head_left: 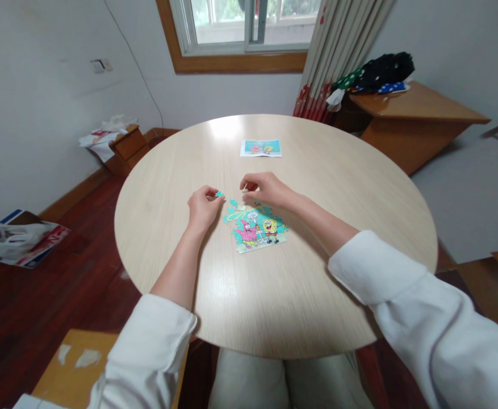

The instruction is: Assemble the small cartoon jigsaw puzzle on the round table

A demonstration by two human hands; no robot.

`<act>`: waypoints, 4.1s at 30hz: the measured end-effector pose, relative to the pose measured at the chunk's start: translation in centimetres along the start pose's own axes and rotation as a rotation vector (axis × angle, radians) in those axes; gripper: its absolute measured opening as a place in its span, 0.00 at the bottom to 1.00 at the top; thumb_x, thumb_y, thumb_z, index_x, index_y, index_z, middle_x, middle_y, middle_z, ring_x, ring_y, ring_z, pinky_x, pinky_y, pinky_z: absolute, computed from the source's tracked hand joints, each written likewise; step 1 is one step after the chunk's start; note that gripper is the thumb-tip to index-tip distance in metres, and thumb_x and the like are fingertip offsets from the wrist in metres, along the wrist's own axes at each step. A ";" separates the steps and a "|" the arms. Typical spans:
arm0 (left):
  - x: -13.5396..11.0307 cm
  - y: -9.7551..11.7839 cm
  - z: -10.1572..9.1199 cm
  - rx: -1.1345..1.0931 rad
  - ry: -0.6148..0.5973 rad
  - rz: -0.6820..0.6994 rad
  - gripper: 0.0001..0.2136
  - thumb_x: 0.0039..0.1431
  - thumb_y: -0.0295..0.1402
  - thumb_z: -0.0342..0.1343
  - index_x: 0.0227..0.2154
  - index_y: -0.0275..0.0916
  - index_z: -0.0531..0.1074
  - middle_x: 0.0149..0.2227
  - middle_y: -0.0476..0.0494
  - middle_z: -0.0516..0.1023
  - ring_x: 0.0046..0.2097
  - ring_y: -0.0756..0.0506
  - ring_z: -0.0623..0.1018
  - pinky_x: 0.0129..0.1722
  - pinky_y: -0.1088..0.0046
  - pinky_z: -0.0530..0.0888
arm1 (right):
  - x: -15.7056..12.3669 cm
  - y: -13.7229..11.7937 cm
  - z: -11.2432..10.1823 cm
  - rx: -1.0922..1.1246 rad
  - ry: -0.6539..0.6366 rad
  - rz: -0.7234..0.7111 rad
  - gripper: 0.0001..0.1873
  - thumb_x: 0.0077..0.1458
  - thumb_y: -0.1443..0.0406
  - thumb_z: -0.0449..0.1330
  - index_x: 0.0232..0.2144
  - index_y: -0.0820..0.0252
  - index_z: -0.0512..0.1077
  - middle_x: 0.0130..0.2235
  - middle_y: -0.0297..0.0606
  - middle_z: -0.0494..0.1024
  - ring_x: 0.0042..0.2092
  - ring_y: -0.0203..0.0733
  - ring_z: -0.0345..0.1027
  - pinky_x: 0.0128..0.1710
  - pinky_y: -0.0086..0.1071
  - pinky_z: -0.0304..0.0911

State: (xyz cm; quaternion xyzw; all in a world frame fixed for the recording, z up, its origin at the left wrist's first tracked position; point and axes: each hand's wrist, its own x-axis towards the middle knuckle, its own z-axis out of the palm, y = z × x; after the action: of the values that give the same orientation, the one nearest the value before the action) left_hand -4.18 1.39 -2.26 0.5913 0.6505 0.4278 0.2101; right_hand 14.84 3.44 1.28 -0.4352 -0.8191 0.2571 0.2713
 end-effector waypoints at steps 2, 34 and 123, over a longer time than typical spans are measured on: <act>0.1 -0.1 0.1 -0.020 0.010 0.007 0.06 0.44 0.29 0.61 0.28 0.37 0.73 0.29 0.46 0.77 0.32 0.47 0.75 0.39 0.68 0.69 | -0.5 -0.1 0.0 0.118 0.040 0.034 0.03 0.47 0.71 0.63 0.27 0.58 0.74 0.27 0.35 0.75 0.32 0.39 0.69 0.36 0.36 0.64; -0.5 0.8 0.1 -0.394 -0.043 -0.013 0.07 0.51 0.28 0.59 0.22 0.39 0.66 0.16 0.52 0.71 0.23 0.48 0.77 0.26 0.75 0.70 | -2.6 1.5 1.6 0.812 0.272 0.317 0.09 0.45 0.67 0.67 0.28 0.61 0.70 0.23 0.36 0.76 0.28 0.39 0.74 0.32 0.37 0.71; -2.6 2.7 -2.2 -0.613 -1.199 -0.083 0.18 0.34 0.41 0.73 0.27 0.36 0.77 0.29 0.39 0.80 0.29 0.47 0.77 0.29 0.71 0.71 | -7.2 2.4 -5.6 0.493 -0.249 0.393 0.08 0.39 0.65 0.71 0.23 0.62 0.77 0.23 0.38 0.78 0.25 0.36 0.68 0.24 0.30 0.59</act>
State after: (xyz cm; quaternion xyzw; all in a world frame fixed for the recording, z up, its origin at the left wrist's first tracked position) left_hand -3.73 -1.94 0.54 0.6146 0.2928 0.1826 0.7093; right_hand 23.37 -0.49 2.17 -0.4712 -0.6597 0.5459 0.2116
